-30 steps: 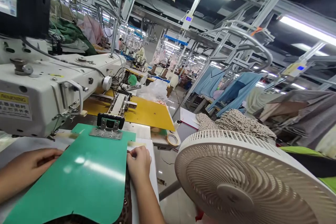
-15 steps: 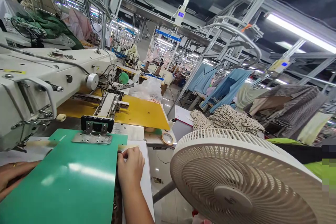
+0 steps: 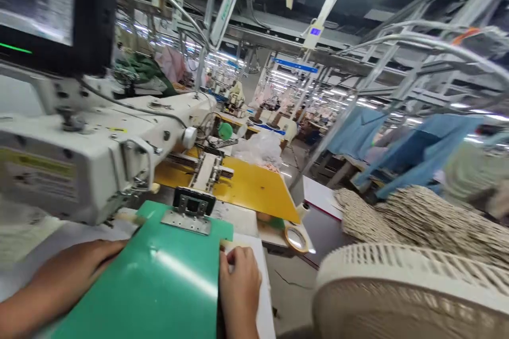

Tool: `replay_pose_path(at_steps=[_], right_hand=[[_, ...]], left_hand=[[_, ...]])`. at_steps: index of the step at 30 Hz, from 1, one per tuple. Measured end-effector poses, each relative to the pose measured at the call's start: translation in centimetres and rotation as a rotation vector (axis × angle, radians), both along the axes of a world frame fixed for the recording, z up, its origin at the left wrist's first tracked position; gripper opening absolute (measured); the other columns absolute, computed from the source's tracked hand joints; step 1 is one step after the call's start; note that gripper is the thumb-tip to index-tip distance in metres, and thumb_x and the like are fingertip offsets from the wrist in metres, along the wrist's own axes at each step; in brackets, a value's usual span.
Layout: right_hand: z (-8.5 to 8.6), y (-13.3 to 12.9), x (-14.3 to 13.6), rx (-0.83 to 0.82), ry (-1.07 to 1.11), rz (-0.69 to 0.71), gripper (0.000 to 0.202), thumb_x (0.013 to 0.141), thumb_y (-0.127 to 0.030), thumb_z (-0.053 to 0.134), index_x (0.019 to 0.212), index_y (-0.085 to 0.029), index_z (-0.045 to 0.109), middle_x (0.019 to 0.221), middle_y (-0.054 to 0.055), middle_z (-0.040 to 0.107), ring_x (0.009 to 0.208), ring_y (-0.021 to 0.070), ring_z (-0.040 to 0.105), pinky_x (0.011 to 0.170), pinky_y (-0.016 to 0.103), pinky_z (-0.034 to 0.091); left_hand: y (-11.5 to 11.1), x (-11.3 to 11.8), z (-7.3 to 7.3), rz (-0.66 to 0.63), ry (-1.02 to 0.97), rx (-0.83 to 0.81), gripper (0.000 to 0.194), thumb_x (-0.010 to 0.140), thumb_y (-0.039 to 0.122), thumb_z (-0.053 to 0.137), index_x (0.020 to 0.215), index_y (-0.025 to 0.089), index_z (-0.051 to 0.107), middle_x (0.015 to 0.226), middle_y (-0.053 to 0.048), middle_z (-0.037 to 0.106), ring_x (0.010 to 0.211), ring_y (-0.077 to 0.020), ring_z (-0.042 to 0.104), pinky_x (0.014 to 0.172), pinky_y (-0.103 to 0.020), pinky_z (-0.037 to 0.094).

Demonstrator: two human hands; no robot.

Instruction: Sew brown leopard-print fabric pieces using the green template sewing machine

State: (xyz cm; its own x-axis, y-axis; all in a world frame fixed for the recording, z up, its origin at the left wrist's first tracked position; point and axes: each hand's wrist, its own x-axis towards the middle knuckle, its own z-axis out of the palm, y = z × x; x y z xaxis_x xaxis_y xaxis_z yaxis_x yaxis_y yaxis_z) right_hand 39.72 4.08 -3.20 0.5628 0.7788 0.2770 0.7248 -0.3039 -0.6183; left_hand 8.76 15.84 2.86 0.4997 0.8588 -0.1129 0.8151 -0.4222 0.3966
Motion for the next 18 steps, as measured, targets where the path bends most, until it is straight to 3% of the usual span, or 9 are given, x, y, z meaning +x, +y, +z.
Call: replay_pose_path(at_steps=[4, 13, 18], right_hand=[[0.0, 0.2, 0.6, -0.069, 0.022, 0.017, 0.034, 0.084, -0.057, 0.047, 0.07, -0.028, 0.056, 0.087, 0.006, 0.061, 0.082, 0.0283, 0.062, 0.07, 0.039, 0.043], [-0.1, 0.3, -0.3, 0.01, -0.024, -0.059, 0.037, 0.082, -0.059, 0.042, 0.065, -0.028, 0.052, 0.081, 0.004, 0.059, 0.077, 0.0268, 0.06, 0.068, 0.038, 0.041], [0.5, 0.3, 0.1, -0.103, 0.002, -0.003, 0.036, 0.08, -0.06, 0.045, 0.068, -0.028, 0.056, 0.086, 0.005, 0.061, 0.079, 0.0258, 0.062, 0.067, 0.036, 0.044]], left_hand=[[-0.8, 1.0, 1.9, -0.008, 0.051, -0.032, 0.049, 0.09, 0.051, 0.033, 0.119, 0.036, 0.069, 0.11, -0.012, 0.074, 0.105, -0.0375, 0.067, 0.085, -0.049, 0.05], [-1.2, 0.7, 1.9, -0.028, 0.018, -0.024, 0.053, 0.089, 0.055, 0.033, 0.127, 0.034, 0.065, 0.108, -0.016, 0.073, 0.102, -0.0411, 0.067, 0.082, -0.053, 0.049], [-1.3, 0.8, 2.3, -0.018, 0.026, -0.029, 0.056, 0.09, 0.052, 0.031, 0.128, 0.028, 0.065, 0.108, -0.019, 0.072, 0.102, -0.0441, 0.066, 0.081, -0.055, 0.049]])
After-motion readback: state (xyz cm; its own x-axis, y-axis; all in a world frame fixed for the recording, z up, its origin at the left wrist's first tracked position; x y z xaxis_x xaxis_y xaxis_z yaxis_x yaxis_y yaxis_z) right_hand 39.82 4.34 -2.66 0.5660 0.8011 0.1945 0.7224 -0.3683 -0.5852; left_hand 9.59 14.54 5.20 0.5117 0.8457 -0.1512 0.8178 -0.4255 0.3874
